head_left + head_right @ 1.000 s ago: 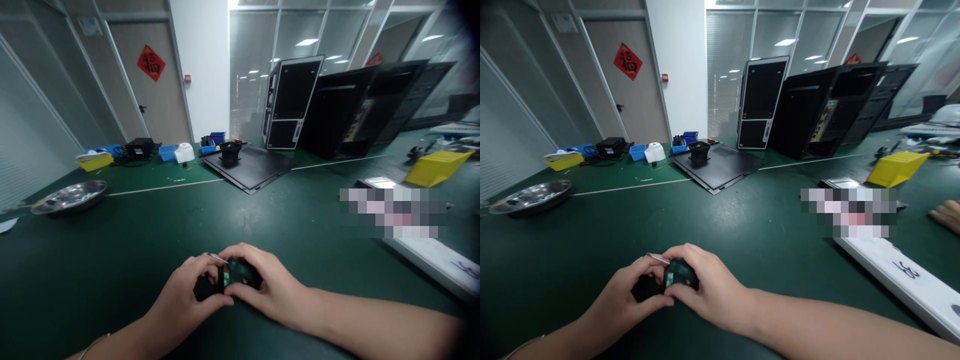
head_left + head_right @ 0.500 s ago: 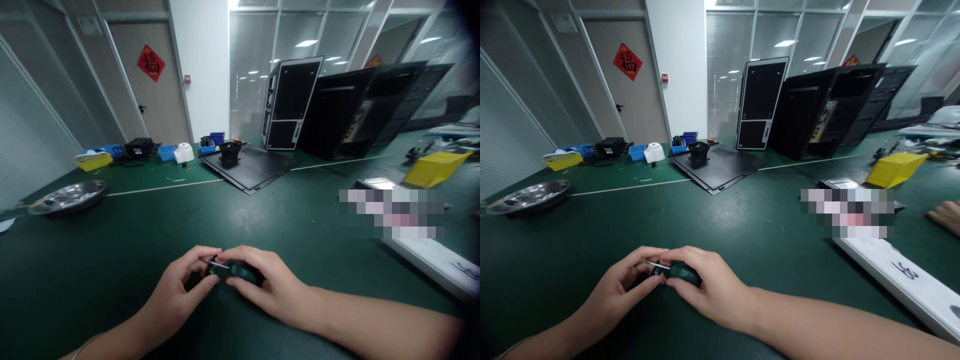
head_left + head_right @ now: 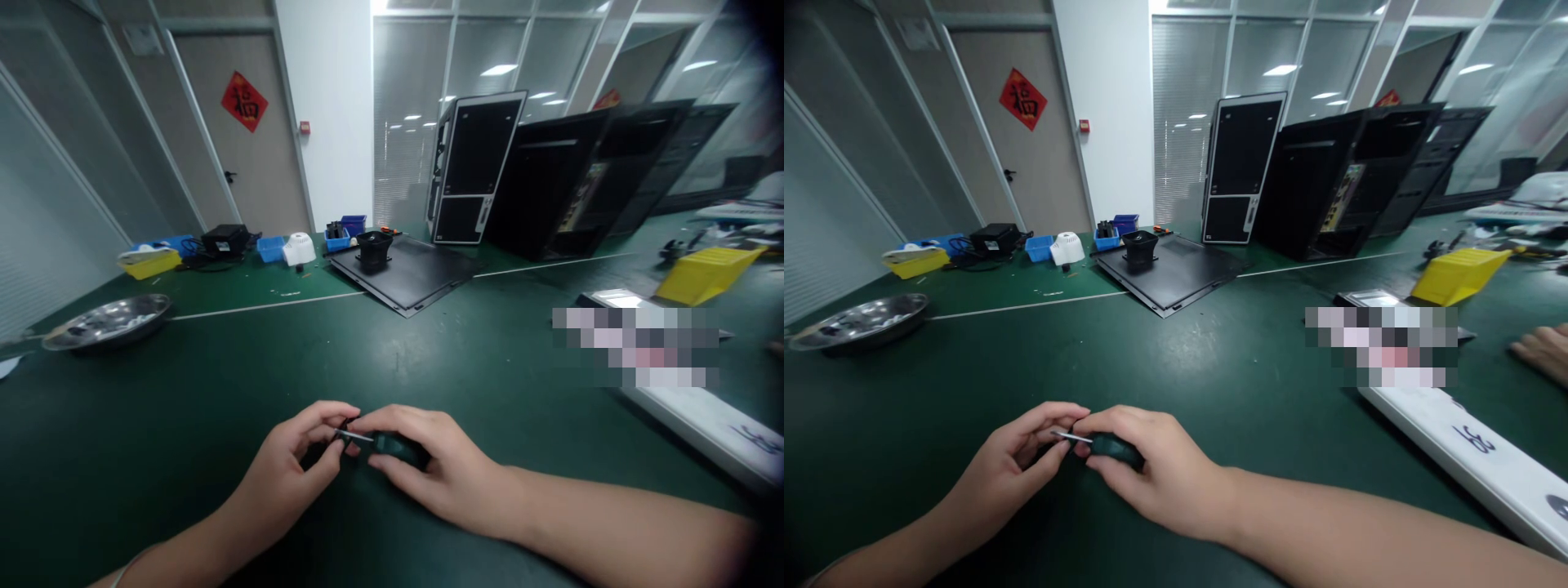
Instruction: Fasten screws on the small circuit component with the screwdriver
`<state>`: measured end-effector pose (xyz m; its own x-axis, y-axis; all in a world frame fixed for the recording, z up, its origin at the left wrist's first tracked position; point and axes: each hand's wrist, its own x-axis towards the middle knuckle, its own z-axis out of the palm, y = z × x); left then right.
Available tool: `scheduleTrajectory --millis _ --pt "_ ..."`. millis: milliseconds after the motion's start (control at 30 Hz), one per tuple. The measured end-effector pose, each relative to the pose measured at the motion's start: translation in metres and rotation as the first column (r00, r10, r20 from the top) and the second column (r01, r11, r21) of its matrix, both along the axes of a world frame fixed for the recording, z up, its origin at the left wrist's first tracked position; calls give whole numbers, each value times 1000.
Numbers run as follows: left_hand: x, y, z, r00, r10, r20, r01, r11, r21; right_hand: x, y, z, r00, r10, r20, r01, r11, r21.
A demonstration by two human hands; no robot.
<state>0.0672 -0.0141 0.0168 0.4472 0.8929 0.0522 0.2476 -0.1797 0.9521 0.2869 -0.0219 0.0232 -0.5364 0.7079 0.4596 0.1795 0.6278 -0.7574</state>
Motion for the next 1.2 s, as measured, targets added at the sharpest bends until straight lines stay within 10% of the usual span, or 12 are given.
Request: scheduleTrajectory --millis 1200 --pt "-3 6 7 996 91 11 -91 995 -31 0 5 -1 996 -86 -1 86 994 -61"
